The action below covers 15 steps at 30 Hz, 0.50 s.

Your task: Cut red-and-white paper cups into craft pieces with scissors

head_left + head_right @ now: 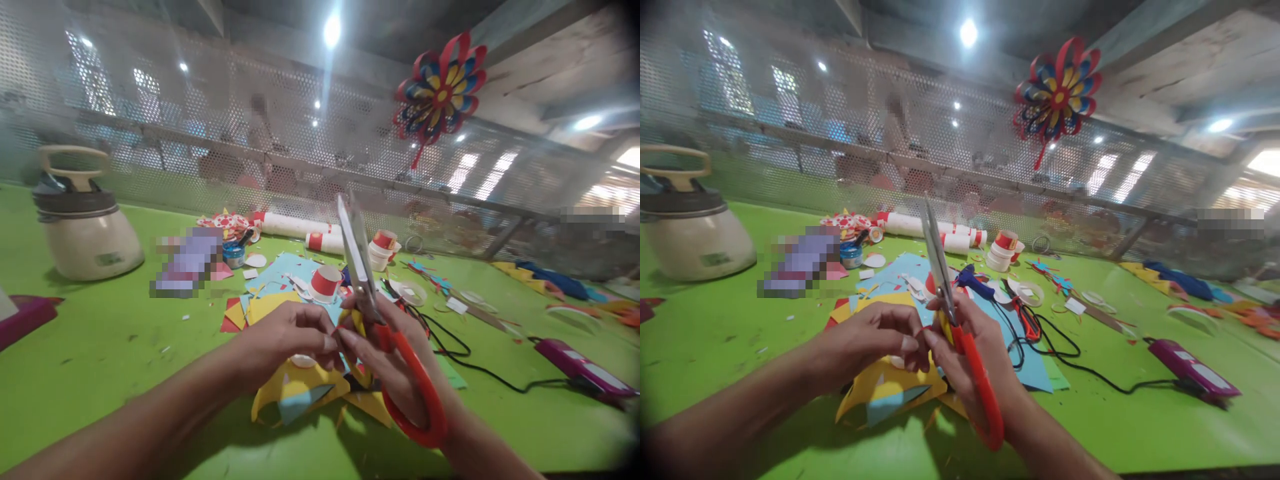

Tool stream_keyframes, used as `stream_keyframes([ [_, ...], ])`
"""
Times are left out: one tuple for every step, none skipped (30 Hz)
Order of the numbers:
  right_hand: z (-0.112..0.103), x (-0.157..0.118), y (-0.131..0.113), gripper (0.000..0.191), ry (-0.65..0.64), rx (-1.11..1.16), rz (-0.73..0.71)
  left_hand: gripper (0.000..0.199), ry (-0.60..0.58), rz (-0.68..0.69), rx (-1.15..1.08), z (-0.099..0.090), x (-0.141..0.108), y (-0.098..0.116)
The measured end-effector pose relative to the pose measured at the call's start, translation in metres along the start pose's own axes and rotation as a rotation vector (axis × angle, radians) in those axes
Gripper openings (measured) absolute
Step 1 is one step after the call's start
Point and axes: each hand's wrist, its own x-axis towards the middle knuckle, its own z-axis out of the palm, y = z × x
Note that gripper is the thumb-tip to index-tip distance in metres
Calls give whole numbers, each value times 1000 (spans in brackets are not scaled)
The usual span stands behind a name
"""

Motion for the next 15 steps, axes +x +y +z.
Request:
stream_keyframes([
  [1, -1, 1, 20, 51, 1, -16, 6, 23, 12, -24, 3, 0, 1],
  [3, -2, 2, 20, 104, 4, -33, 7, 45, 24, -50, 6, -1, 1],
  [6, -3, 2, 19, 161, 11, -44, 9, 63, 32, -57, 9, -1, 2],
  [8, -4, 3, 19, 210, 21, -50, 10, 80, 40, -50, 12, -1, 2],
  [12, -5, 4, 19, 258, 40, -53, 10, 96, 50, -26, 15, -2, 2],
  [15, -6, 5, 19, 288, 71, -52, 11, 107, 58, 9, 17, -2, 2],
  [18, -8, 5, 19, 302, 110, -51, 13, 116, 69, 46, 19, -2, 1],
  [21, -8, 5, 19, 309, 149, -53, 16, 121, 84, 82, 20, -3, 1],
  [24, -9, 5, 18, 312, 184, -64, 19, 127, 100, 112, 21, -3, 0],
  [27, -10, 4, 17, 318, 213, -77, 21, 131, 117, 136, 22, -3, 0],
  [29, -10, 4, 16, 331, 233, -91, 23, 135, 131, 156, 22, -3, -1],
  [32, -10, 3, 16, 348, 241, -101, 24, 143, 143, 172, 22, -3, -1],
  [34, -10, 3, 16, 373, 239, -109, 24, 148, 151, 184, 22, -3, -1],
  [36, -11, 2, 16, 390, 233, -113, 24, 152, 154, 190, 21, -3, -1],
  [37, -11, 2, 16, 400, 223, -117, 24, 150, 153, 190, 21, -3, -1],
])
